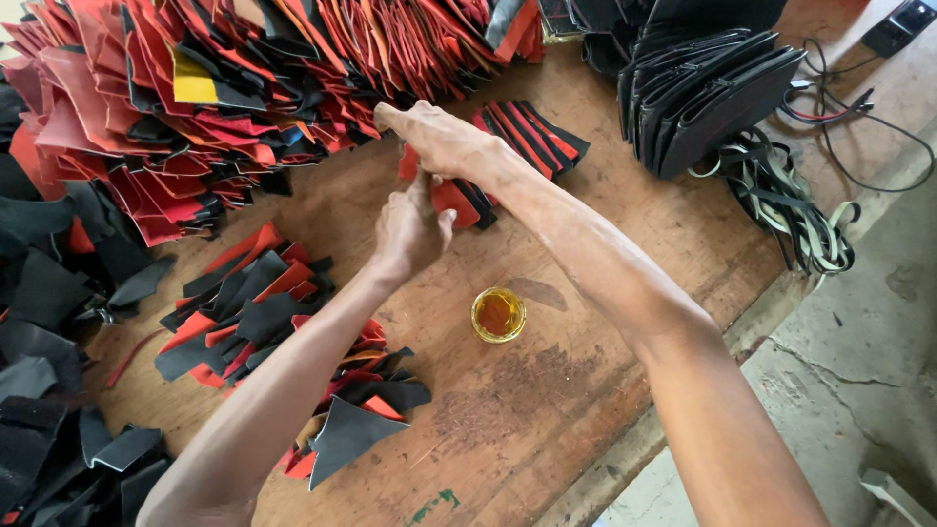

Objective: The person repeatedly picks up small red and black fabric pieces, dips a finger into a small jar of yellow glue, and applies glue to the edges of each piece. The person then places the glued pieces into a growing stack on the table.

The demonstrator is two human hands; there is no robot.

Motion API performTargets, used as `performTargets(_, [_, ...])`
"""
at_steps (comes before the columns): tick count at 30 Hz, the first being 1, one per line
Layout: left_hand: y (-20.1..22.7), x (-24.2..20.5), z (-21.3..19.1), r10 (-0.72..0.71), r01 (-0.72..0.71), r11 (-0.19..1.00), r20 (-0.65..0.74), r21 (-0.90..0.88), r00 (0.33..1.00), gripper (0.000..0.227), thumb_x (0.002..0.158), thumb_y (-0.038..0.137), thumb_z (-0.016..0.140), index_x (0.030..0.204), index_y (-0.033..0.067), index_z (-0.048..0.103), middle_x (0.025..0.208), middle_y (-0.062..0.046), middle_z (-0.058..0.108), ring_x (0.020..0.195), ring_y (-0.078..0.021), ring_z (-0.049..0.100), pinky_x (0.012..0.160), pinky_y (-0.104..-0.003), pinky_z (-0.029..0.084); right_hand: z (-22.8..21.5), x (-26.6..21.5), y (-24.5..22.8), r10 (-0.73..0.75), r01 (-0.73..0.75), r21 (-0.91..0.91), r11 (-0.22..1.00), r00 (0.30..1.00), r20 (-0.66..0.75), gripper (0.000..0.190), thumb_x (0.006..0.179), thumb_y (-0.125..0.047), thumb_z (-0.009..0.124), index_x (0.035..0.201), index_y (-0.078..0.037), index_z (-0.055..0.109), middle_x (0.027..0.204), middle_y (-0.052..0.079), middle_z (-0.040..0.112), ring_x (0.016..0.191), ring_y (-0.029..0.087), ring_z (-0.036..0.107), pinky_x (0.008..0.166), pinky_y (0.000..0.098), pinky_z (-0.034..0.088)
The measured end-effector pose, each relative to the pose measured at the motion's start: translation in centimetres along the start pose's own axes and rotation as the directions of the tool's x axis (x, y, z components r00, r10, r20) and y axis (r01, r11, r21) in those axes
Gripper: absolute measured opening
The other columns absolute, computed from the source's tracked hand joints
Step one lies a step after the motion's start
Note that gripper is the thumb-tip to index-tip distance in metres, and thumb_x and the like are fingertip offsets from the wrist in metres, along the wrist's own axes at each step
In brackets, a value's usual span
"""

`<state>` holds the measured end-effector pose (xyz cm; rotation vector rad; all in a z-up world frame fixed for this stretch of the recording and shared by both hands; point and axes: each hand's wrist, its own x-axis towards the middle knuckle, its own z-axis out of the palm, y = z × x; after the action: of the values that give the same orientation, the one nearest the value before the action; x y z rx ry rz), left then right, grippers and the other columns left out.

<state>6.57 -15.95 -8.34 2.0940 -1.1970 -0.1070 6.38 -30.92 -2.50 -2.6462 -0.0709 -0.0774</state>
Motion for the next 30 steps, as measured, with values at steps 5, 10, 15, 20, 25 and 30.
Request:
performTargets(5, [-0.2,0.2,1.0,0.003,-0.009,0.965,0.024,0.262,1.0,0.061,0.077,0.02,0.084,0.127,0.0066,0.052,0.127,-0.024,0.057,0.113,-0.0425,0.057,0.089,-0.052,0.052,0.6,-0.2,0.3,-0.221,0.152,-0.289,0.945,0.949,-0.223,0.067,0.059,0.007,0.081,0.119,-0.002,0.052,0.107,0.018,0.063,0.103,0.039,0.063,0.089,0.0446,0.052])
performTargets(10, [-2.3,1.6,1.8,0.206,-0.203,0.97,-0.013,0.131,0.978,0.069,0.073,0.016,0.083,0.129,-0.0075,0.049,0.128,-0.026,0.05,0.117,-0.0435,0.052,0.098,-0.05,0.048,-1.1,-1.4,-0.5,-0.183,0.133,-0.145,0.98,0.89,-0.418,0.054,0.079,0.009,0.075,0.126,-0.007,0.054,0.108,0.012,0.062,0.098,0.028,0.066,0.09,0.0398,0.055])
performTargets(15, [-2.5,2.5,1.2,0.089,-0.1,0.989,0.098,0.109,0.991,0.062,0.072,0.026,0.088,0.115,-0.0022,0.054,0.124,-0.022,0.053,0.115,-0.0413,0.051,0.097,-0.051,0.047,-3.8,-5.4,-1.8,-0.091,0.15,0.09,0.985,0.877,-0.471,0.048,0.088,0.005,0.075,0.128,-0.005,0.051,0.101,0.01,0.062,0.095,0.024,0.065,0.086,0.0383,0.054])
performTargets(20, [0.0,3.2,1.5,-0.075,0.03,0.958,0.149,0.284,0.986,0.068,0.072,0.032,0.087,0.118,-0.0033,0.052,0.128,-0.021,0.049,0.121,-0.0399,0.049,0.092,-0.055,0.048,-3.6,-9.5,-4.2,-0.035,0.131,0.179,0.975,0.887,-0.46,0.049,0.088,0.002,0.077,0.129,-0.006,0.05,0.101,0.007,0.064,0.093,0.02,0.065,0.081,0.0354,0.056])
performTargets(25, [-0.4,2.3,1.0,-0.007,-0.029,0.958,0.126,0.285,0.992,0.079,0.072,0.038,0.087,0.126,-0.0055,0.051,0.133,-0.025,0.046,0.122,-0.0434,0.046,0.094,-0.056,0.047,-3.6,-13.7,-6.0,0.059,0.044,0.216,0.975,0.894,-0.445,0.052,0.089,-0.001,0.078,0.133,-0.008,0.052,0.102,0.006,0.065,0.093,0.017,0.065,0.076,0.0322,0.055])
performTargets(30, [-1.0,1.4,-0.2,0.01,-0.057,0.964,0.18,0.259,0.984,0.071,0.077,0.04,0.083,0.126,-0.0049,0.057,0.134,-0.02,0.05,0.125,-0.0391,0.048,0.101,-0.05,0.049,-4.0,-16.8,-6.7,0.16,-0.035,0.259,0.965,0.863,-0.48,0.048,0.093,-0.005,0.077,0.135,-0.009,0.053,0.105,0.003,0.068,0.093,0.015,0.067,0.079,0.0306,0.055])
